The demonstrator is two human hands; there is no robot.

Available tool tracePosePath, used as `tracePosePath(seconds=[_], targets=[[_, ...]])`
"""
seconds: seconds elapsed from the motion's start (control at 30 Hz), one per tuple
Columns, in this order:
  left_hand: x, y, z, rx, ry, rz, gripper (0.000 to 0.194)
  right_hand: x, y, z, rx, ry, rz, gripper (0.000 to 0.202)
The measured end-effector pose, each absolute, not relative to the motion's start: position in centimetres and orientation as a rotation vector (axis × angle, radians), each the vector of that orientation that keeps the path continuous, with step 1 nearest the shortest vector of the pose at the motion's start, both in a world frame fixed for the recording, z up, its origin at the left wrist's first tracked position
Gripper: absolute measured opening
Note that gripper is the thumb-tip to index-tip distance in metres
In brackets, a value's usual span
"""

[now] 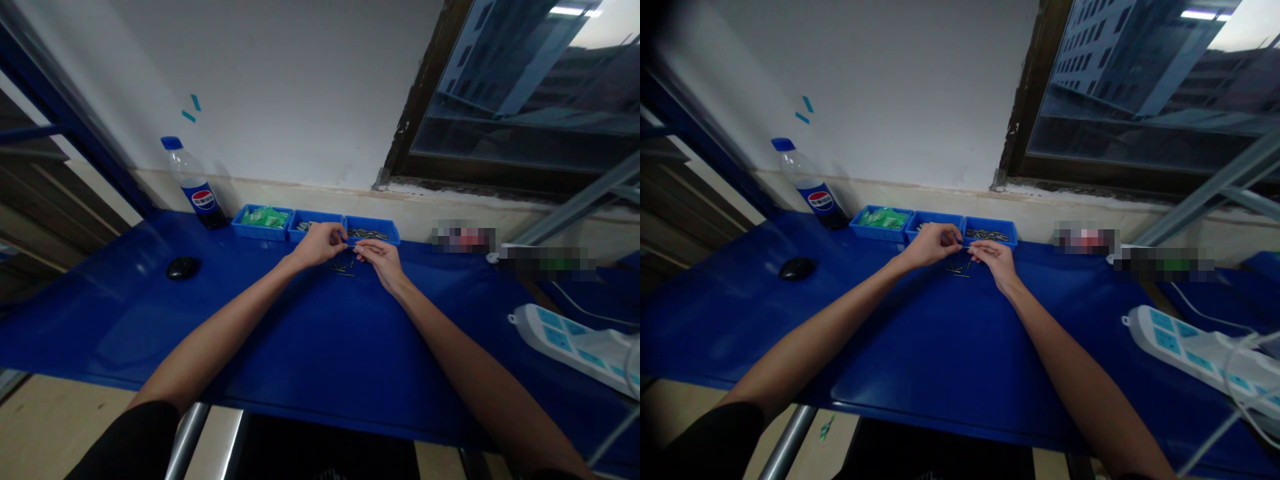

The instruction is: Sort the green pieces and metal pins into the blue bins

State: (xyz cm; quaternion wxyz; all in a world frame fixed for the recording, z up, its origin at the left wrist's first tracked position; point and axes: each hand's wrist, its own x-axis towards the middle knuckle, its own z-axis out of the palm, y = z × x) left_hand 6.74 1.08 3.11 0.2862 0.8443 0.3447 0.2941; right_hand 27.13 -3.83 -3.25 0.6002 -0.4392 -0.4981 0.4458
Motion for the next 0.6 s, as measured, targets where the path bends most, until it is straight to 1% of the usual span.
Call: tracePosePath(seconds=[0.1,0.23,0.33,0.47,0.6], targets=[[6.7,0.7,3.4,2.472,0.971,0.719,0.009,26.9,-3.8,-3.1,-1.014,-1.075,0.932,0.032],[7.1,0.1,3.5,2.666,0.664,0.501,0.007,27.0,-3.9,-3.0,-0.980,-1.047,0.898,0.048],[7.5,-0.1,3.1,2.721,0.519,0.403,0.011,27.1,-4.0,-2.9,-0.979,-1.050,0.913,0.043],[7.7,-0.1,2.3,2.742,0.537,0.335,0.013,27.1,-4.1,-2.7,-0.997,-1.038,0.932,0.033],[7.8,-0.2,1.9,2.760,0.560,0.292,0.012,27.1,-4.1,-2.6,-0.987,-1.020,0.956,0.031]])
